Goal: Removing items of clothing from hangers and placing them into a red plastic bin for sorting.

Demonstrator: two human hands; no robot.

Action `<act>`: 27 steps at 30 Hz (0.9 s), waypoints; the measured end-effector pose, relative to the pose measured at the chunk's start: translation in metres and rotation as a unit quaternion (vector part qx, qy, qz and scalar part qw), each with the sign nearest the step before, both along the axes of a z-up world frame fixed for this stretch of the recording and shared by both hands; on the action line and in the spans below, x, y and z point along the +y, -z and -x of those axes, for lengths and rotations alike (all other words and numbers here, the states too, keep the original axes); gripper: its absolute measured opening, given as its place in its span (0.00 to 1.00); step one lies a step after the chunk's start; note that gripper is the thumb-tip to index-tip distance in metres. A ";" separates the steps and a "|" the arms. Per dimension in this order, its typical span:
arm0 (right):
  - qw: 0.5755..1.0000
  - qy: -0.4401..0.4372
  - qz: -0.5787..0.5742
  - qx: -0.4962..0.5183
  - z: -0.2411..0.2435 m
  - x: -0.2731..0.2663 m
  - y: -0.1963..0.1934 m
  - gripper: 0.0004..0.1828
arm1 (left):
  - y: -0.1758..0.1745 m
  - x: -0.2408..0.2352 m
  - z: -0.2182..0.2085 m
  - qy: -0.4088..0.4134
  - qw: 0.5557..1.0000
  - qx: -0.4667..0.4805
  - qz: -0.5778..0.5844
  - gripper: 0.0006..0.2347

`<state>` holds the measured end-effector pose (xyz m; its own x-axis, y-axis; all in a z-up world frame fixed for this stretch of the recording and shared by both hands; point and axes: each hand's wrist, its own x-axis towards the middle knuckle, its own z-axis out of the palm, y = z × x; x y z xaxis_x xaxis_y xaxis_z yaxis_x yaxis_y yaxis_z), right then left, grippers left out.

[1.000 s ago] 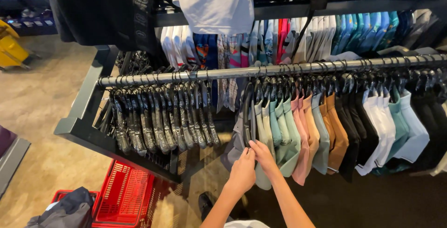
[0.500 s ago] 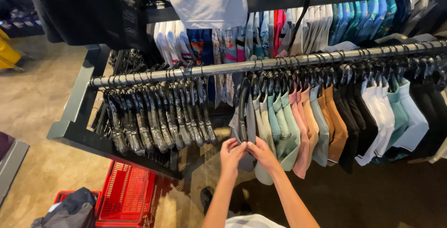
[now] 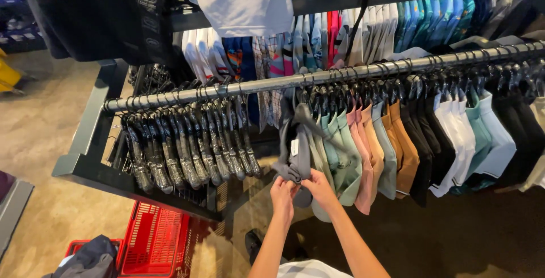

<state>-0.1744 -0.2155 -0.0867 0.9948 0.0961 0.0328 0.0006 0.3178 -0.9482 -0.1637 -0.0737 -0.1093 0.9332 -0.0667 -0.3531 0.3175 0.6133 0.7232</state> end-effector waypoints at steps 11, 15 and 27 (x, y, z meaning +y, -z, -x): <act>0.998 0.036 0.049 -0.003 0.021 0.011 -0.032 0.15 | 0.057 0.025 0.018 0.022 0.974 -0.020 -0.226 0.22; 0.998 -0.030 0.052 0.028 0.027 0.016 -0.048 0.14 | -0.004 0.038 0.025 -0.048 0.841 -0.098 -0.531 0.59; 0.986 -0.088 0.129 0.050 0.003 0.088 -0.047 0.18 | -0.019 0.127 0.050 0.046 0.993 -0.075 -0.073 0.18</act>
<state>-0.1771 -0.1274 -0.0397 0.9588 0.2606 -0.1129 -0.1310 0.0529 -0.9900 -0.2141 0.0530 -0.0907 0.9683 -0.1127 -0.2229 0.2496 0.4716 0.8457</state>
